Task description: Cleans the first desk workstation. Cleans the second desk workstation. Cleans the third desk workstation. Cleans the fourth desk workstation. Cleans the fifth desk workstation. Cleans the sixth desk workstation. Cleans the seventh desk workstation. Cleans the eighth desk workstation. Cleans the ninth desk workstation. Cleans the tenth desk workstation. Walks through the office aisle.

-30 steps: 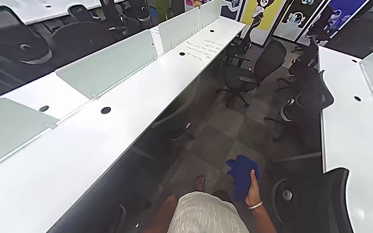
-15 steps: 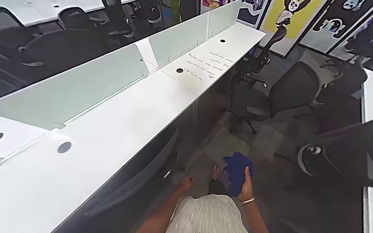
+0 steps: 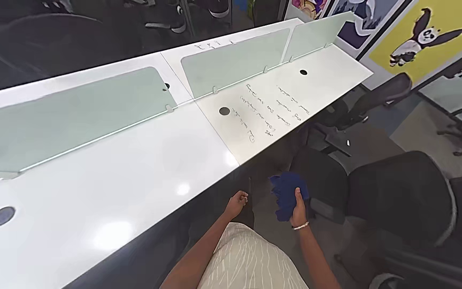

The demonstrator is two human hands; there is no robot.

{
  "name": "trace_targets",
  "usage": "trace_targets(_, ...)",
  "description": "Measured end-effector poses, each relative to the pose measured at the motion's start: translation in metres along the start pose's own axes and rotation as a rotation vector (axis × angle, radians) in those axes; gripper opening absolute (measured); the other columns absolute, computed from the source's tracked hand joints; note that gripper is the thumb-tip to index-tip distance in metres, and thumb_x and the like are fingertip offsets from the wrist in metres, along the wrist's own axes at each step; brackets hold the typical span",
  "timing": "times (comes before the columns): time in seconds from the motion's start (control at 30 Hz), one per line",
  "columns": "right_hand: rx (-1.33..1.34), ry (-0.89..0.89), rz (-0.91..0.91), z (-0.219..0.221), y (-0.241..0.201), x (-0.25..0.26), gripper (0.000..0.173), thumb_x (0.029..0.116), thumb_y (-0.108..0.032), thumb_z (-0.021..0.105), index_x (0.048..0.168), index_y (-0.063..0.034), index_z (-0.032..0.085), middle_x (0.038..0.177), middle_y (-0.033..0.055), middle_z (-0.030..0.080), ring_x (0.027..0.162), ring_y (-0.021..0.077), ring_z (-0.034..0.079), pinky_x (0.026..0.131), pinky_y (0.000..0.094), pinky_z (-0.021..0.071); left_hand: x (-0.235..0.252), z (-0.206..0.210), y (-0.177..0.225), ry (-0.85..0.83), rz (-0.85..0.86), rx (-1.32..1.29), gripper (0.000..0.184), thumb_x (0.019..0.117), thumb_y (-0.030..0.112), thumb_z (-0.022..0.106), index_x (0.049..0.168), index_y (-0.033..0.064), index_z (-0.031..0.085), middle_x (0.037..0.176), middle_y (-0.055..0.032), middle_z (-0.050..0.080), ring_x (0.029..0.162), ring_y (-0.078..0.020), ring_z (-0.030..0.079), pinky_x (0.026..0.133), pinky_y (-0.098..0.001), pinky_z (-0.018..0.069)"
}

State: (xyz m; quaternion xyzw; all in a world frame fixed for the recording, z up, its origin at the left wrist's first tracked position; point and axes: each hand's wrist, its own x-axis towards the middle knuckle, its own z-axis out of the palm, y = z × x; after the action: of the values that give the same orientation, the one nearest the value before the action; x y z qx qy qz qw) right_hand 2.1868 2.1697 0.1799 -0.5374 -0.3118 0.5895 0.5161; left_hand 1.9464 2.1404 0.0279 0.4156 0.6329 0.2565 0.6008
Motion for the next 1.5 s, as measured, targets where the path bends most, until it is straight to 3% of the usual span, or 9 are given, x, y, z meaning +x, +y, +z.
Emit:
trace_targets(0.2, -0.072, -0.047, 0.045, 0.039, -0.048, 0.156, 0.052, 0.1077, -0.039, 0.037, 0.143, -0.0012, 0.042, 0.115, 0.0096, 0.071, 0.102, 0.0144, 0.071, 0.089, 0.0339, 0.0607, 0.134, -0.033, 0.068, 0.067, 0.01, 0.034, 0.03, 0.1048, 0.015, 0.05, 0.129, 0.0007, 0.061, 0.11, -0.0172, 0.07, 0.098, -0.0245, 0.07, 0.093, -0.043, 0.0556)
trace_targets(0.37, -0.137, -0.106, 0.06, 0.073, -0.094, 0.252, 0.05, 0.1088, -0.036, 0.037, 0.144, -0.0007, 0.043, 0.117, 0.0123, 0.07, 0.105, 0.0159, 0.07, 0.092, 0.0341, 0.0595, 0.175, -0.04, 0.132, 0.062, 0.028, -0.035, 0.031, 0.1054, 0.02, 0.05, 0.127, 0.0021, 0.062, 0.106, -0.0145, 0.07, 0.092, -0.0219, 0.069, 0.089, -0.0409, 0.0559)
trace_targets(0.47, -0.155, -0.147, 0.081, 0.094, -0.103, 0.304, 0.047, 0.1104, -0.033, 0.035, 0.141, 0.0005, 0.044, 0.109, 0.0145, 0.072, 0.097, 0.0202, 0.073, 0.086, 0.0379, 0.0621, 0.19, -0.045, 0.141, 0.073, -0.003, -0.038, 0.03, 0.1053, 0.021, 0.051, 0.125, 0.0023, 0.063, 0.108, -0.0155, 0.069, 0.092, -0.0229, 0.069, 0.089, -0.0422, 0.0559)
trace_targets(0.77, -0.3, -0.471, 0.179, 0.154, -0.131, 0.457, 0.044, 0.1109, -0.032, 0.04, 0.137, 0.0023, 0.05, 0.107, 0.0139, 0.073, 0.093, 0.0189, 0.073, 0.084, 0.0364, 0.062, 0.256, -0.046, 0.176, 0.473, -0.063, -0.238, 0.029, 0.1045, 0.017, 0.051, 0.124, 0.0, 0.064, 0.108, -0.0153, 0.071, 0.093, -0.0223, 0.07, 0.089, -0.0421, 0.0573)
trace_targets(0.97, -0.386, -0.734, 0.207, 0.169, -0.155, 0.586, 0.042, 0.1082, -0.025, 0.047, 0.137, 0.0064, 0.047, 0.108, 0.0138, 0.072, 0.095, 0.0141, 0.072, 0.088, 0.0315, 0.0607, 0.337, 0.001, 0.227, 0.691, -0.15, -0.332, 0.03, 0.1049, 0.015, 0.048, 0.126, -0.0009, 0.062, 0.107, -0.017, 0.07, 0.093, -0.0245, 0.07, 0.089, -0.0435, 0.0571)
trace_targets(1.13, -0.502, -0.867, 0.244, 0.146, -0.175, 0.696, 0.043, 0.1079, -0.022, 0.047, 0.138, 0.009, 0.046, 0.116, 0.0152, 0.068, 0.103, 0.0092, 0.069, 0.093, 0.0264, 0.0571, 0.391, 0.082, 0.286, 0.879, -0.284, -0.492, 0.032, 0.1053, 0.014, 0.047, 0.129, -0.0022, 0.06, 0.108, -0.0172, 0.069, 0.091, -0.0231, 0.069, 0.084, -0.0416, 0.0573)
trace_targets(1.23, -0.521, -0.863, 0.268, 0.129, -0.177, 0.754, 0.045, 0.1096, -0.024, 0.043, 0.141, 0.0077, 0.044, 0.121, 0.0172, 0.066, 0.106, 0.0128, 0.068, 0.095, 0.0297, 0.0568, 0.411, 0.133, 0.32, 0.912, -0.292, -0.526, 0.033, 0.1043, 0.013, 0.047, 0.131, -0.0016, 0.058, 0.109, -0.0157, 0.069, 0.093, -0.0219, 0.07, 0.086, -0.0402, 0.0583)
trace_targets(1.37, -0.544, -0.862, 0.26, 0.121, -0.178, 0.801, 0.044, 0.1112, -0.028, 0.039, 0.138, 0.0055, 0.047, 0.111, 0.0158, 0.07, 0.097, 0.0161, 0.071, 0.088, 0.0345, 0.0599, 0.422, 0.181, 0.345, 0.977, -0.334, -0.569, 0.031, 0.1035, 0.014, 0.05, 0.129, -0.0002, 0.06, 0.101, -0.0116, 0.07, 0.088, -0.0175, 0.069, 0.083, -0.0364, 0.0579)
trace_targets(1.5, -0.563, -0.835, 0.217, 0.115, -0.192, 0.823, 0.043, 0.1111, -0.028, 0.039, 0.137, 0.0049, 0.048, 0.109, 0.0137, 0.069, 0.095, 0.0145, 0.07, 0.087, 0.034, 0.0597, 0.43, 0.21, 0.351, 1.035, -0.359, -0.59, 0.031, 0.1035, 0.014, 0.05, 0.128, -0.0009, 0.06, 0.104, -0.013, 0.07, 0.089, -0.0167, 0.07, 0.084, -0.0349, 0.0584)
